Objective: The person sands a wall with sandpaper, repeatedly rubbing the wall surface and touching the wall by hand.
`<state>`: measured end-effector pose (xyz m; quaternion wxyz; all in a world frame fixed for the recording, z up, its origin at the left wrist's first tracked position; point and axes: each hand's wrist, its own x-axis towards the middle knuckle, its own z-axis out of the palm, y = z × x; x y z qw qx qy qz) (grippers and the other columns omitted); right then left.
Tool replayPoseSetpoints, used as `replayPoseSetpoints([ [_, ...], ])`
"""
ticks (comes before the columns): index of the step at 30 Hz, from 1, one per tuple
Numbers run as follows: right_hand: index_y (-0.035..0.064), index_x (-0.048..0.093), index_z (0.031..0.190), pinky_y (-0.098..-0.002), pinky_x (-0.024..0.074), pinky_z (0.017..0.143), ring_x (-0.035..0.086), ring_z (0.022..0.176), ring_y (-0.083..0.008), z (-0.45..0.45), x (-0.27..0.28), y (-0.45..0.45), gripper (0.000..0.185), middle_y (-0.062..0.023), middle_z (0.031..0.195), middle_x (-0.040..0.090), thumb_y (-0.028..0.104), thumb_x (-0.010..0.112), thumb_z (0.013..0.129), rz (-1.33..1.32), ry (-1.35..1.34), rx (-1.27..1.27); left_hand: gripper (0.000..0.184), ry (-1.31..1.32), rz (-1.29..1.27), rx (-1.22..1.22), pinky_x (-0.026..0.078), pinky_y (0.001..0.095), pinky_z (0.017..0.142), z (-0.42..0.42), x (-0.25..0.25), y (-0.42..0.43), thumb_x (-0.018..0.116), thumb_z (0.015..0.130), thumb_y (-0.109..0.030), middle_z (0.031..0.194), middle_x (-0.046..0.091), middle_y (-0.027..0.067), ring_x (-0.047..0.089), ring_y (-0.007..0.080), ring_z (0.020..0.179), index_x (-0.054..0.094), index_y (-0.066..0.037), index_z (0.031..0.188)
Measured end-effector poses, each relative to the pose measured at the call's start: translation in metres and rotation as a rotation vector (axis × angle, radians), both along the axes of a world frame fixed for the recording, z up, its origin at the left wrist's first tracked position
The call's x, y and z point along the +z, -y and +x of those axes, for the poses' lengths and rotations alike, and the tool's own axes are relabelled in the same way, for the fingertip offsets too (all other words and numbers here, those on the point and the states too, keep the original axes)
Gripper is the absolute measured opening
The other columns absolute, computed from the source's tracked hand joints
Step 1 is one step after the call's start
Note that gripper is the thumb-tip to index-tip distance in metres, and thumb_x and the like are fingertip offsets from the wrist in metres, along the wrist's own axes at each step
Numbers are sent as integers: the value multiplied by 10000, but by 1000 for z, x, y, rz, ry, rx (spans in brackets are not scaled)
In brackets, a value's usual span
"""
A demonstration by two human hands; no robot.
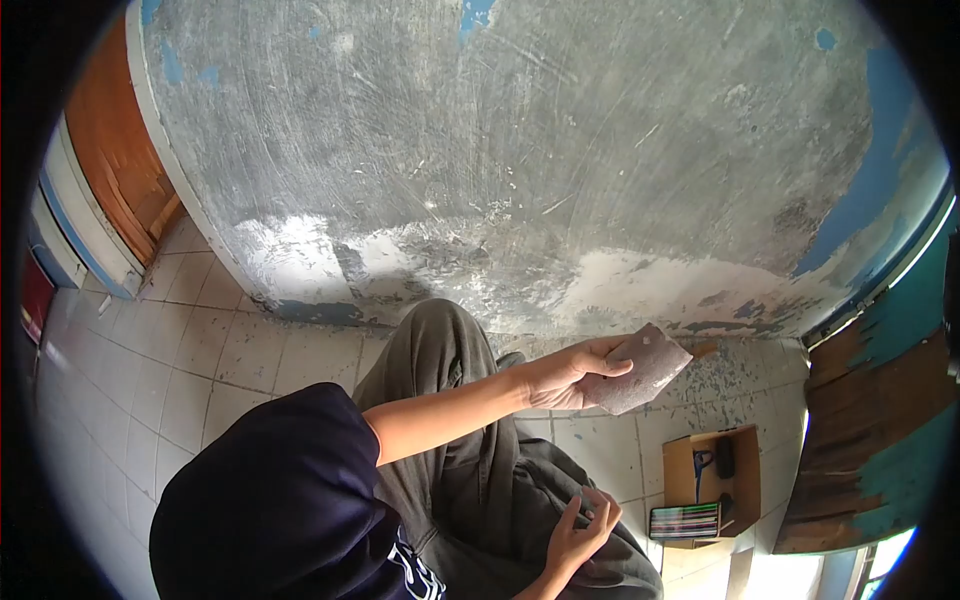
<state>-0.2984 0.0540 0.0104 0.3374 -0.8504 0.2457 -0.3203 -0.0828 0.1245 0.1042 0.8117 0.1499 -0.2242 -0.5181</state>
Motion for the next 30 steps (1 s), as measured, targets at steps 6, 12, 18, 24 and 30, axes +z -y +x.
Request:
replayPoseSetpoints([
  [6, 13, 573, 965, -191, 375, 643, 456, 706, -62, 21, 5, 17, 161, 11, 771, 501, 83, 604, 824, 578, 141, -14, 565, 240, 407, 116, 442, 323, 924, -4, -51, 4, 575, 836, -81, 1218, 476, 90, 479, 181, 1120, 337, -43, 1347],
  [12, 62, 412, 1280, -321, 398, 847, 515, 974, -167, 58, 32, 25, 488, -66, 987, 500, 103, 594, 829, 1068, 219, 59, 545, 237, 492, 43, 408, 315, 958, 1, -75, 1, 519, 862, -66, 1290, 444, 91, 463, 180, 1158, 307, -26, 1362],
  [18, 135, 244, 1400, -431, 293, 982, 419, 1203, -250, 65, 20, 23, 638, -149, 1235, 464, 212, 561, 851, 1055, 208, 63, 537, 421, 498, 127, 385, 278, 953, 4, -88, 3, 498, 874, -66, 1291, 447, 102, 459, 154, 1143, 291, -1, 1365],
  [24, 19, 268, 1370, -334, 308, 964, 493, 982, -190, 77, 38, 10, 633, -125, 980, 538, 87, 574, 820, 1100, 313, -7, 544, 434, 523, 152, 355, 284, 979, 5, -92, 4, 505, 866, -67, 1289, 449, 116, 443, 160, 1157, 293, 23, 1359],
  [30, 131, 236, 1399, -445, 201, 1041, 403, 1210, -226, 74, 8, 27, 660, -146, 1233, 487, 176, 575, 834, 989, 241, 25, 543, 473, 495, 147, 334, 281, 997, 5, -96, 5, 506, 866, -68, 1302, 443, 125, 427, 164, 1177, 293, 37, 1355],
])
